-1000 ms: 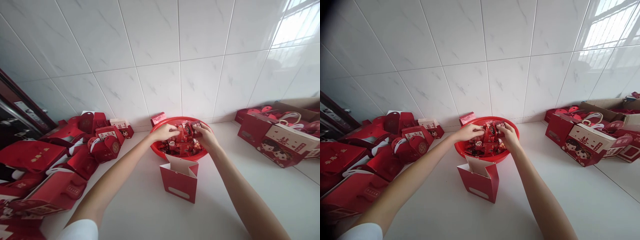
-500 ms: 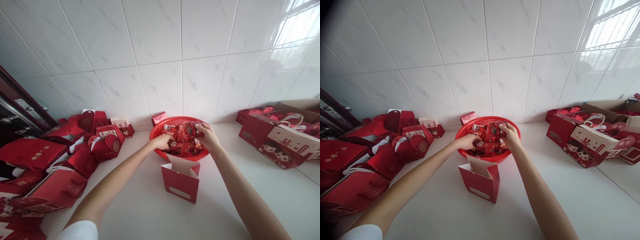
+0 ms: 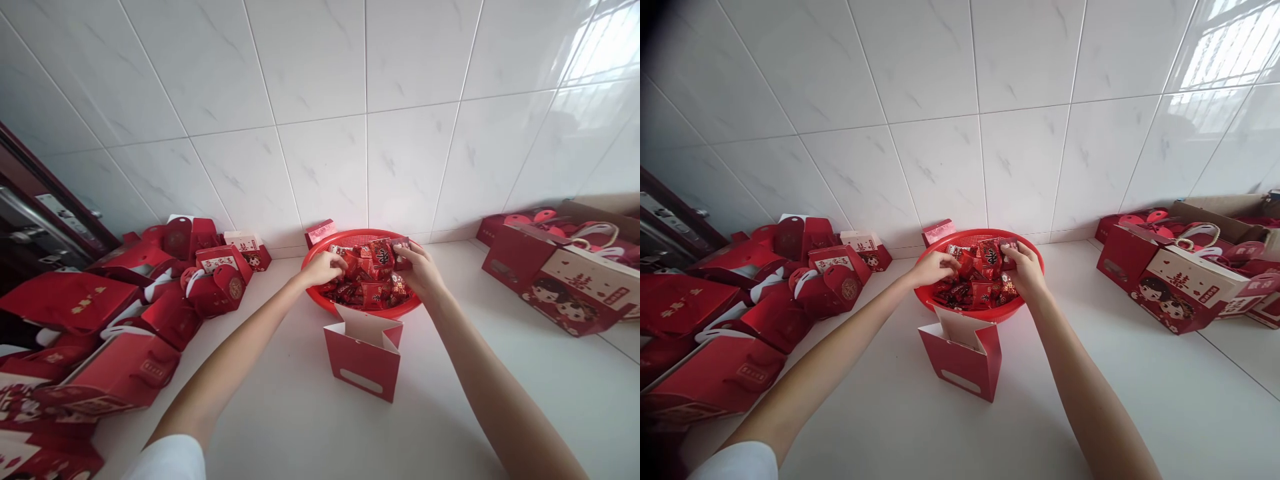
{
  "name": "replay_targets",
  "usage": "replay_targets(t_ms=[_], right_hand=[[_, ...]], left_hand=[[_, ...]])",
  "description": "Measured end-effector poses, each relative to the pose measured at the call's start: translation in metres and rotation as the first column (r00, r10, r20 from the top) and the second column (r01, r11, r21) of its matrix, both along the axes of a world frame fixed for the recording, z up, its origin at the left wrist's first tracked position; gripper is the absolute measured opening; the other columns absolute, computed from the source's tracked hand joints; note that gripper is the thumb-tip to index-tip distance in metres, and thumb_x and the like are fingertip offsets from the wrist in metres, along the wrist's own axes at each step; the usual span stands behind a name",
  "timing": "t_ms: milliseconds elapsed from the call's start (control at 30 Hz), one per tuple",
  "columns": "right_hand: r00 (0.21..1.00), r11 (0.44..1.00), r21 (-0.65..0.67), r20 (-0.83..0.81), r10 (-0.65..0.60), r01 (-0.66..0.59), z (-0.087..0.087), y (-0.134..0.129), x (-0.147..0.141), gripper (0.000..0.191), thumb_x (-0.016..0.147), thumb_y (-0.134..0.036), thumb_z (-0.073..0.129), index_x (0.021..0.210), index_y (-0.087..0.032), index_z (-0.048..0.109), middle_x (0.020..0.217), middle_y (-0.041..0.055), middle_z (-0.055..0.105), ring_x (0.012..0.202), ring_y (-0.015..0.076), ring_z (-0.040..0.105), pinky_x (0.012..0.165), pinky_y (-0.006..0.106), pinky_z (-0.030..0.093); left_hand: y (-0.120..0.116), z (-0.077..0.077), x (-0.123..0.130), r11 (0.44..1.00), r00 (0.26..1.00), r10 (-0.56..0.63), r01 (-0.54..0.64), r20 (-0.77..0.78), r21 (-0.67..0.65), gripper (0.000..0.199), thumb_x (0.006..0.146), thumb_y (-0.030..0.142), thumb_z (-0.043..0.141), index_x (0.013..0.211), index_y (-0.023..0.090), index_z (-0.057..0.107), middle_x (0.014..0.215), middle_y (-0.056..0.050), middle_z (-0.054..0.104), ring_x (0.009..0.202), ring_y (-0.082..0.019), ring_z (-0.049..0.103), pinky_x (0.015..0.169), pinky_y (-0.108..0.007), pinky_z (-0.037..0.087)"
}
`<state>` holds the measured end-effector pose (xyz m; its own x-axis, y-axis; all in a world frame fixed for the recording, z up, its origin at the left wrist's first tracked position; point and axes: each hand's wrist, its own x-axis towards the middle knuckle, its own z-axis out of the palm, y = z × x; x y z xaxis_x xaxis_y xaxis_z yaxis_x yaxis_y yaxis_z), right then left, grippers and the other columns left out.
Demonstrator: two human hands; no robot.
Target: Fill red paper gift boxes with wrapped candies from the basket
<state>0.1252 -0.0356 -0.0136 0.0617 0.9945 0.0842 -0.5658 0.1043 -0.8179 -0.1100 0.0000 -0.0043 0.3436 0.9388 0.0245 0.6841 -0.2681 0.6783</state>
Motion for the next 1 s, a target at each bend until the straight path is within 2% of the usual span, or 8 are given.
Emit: replay_targets(t_ms=[100,167,300,367,533,667,867,1000], right_hand=[[1.0,1.0,-0.004,0.005,-0.002,0.002,0.0,0.0,0.0,0.025,0.056,-0.026,0.087,0.071,-0.022,0.069,0.072,-0.0007,0.072,0.067,0.0173,0.066,0.058,0.029,0.055],[1.0,1.0,0.004,0.014,0.001,-0.001,0.0,0.0,0.0,0.025,0.056,-0.027,0.087,0.073,-0.022,0.069,0.074,0.0001,0.072,0.068,0.0181,0.067,0.059,0.03,0.056],[0.999,1.0,0.018,0.037,-0.003,0.002,0.0,-0.001,0.0,0.025,0.058,-0.028,0.086,0.074,-0.023,0.068,0.074,0.0007,0.072,0.069,0.0198,0.068,0.058,0.031,0.056],[0.999,1.0,0.014,0.046,-0.001,0.001,0.0,-0.002,0.001,0.025,0.058,-0.029,0.086,0.074,-0.023,0.068,0.074,0.0005,0.073,0.069,0.02,0.068,0.057,0.031,0.055],[0.999,1.0,-0.004,0.037,0.01,-0.01,0.003,-0.003,0.0,0.026,0.056,-0.028,0.088,0.073,-0.022,0.069,0.075,0.0006,0.073,0.069,0.0196,0.068,0.057,0.03,0.055],[1.0,1.0,-0.008,0.029,0.007,-0.007,0.003,-0.003,0.0,0.028,0.054,-0.029,0.089,0.072,-0.022,0.069,0.074,0.0003,0.073,0.067,0.0186,0.067,0.057,0.03,0.055],[1.0,1.0,-0.01,0.013,0.008,-0.008,0.0,-0.001,0.0,0.026,0.053,-0.029,0.087,0.072,-0.022,0.071,0.073,0.0006,0.073,0.065,0.018,0.065,0.052,0.028,0.051],[1.0,1.0,-0.005,0.012,0.007,-0.007,-0.001,-0.001,0.0,0.026,0.053,-0.029,0.087,0.072,-0.022,0.071,0.07,-0.0002,0.071,0.063,0.0169,0.064,0.05,0.027,0.05]], left_hand=[[-0.011,0.01,-0.002,0.978,0.922,-0.205,0.181,-0.33,-0.102,0.022,0.065,0.022,0.074,0.087,0.021,0.076,0.087,-0.003,0.076,0.087,-0.021,0.07,0.074,-0.025,0.052],[-0.017,0.014,0.003,0.965,0.836,-0.257,0.199,-0.484,-0.169,0.03,0.06,0.029,0.078,0.089,0.022,0.077,0.088,-0.004,0.076,0.086,-0.024,0.069,0.07,-0.026,0.05],[-0.021,0.016,0.02,0.963,0.721,-0.268,0.171,-0.639,-0.21,0.038,0.059,0.027,0.075,0.096,0.02,0.074,0.089,-0.008,0.075,0.083,-0.028,0.068,0.063,-0.028,0.047],[-0.02,0.016,0.026,0.962,0.7,-0.273,0.177,-0.659,-0.21,0.05,0.056,0.025,0.075,0.106,0.019,0.072,0.096,-0.01,0.076,0.087,-0.031,0.068,0.062,-0.029,0.047],[-0.012,0.014,0.019,0.953,0.782,-0.289,0.18,-0.552,-0.244,0.073,0.057,0.025,0.079,0.129,0.02,0.065,0.109,-0.009,0.075,0.096,-0.028,0.069,0.068,-0.026,0.049],[-0.009,0.008,0.012,0.953,0.841,-0.271,0.166,-0.468,-0.253,0.059,0.064,0.012,0.069,0.123,0.017,0.07,0.098,-0.006,0.077,0.089,-0.023,0.071,0.068,-0.024,0.05],[-0.01,0.005,0.012,0.986,0.923,-0.157,0.168,-0.352,0.001,0.029,0.079,0.014,0.062,0.103,0.018,0.077,0.107,-0.007,0.077,0.101,-0.023,0.07,0.088,-0.028,0.051],[-0.011,0.005,0.011,0.99,0.952,-0.089,0.117,-0.291,0.081,0.023,0.087,0.019,0.058,0.101,0.017,0.077,0.109,-0.008,0.077,0.102,-0.024,0.069,0.092,-0.031,0.05]])
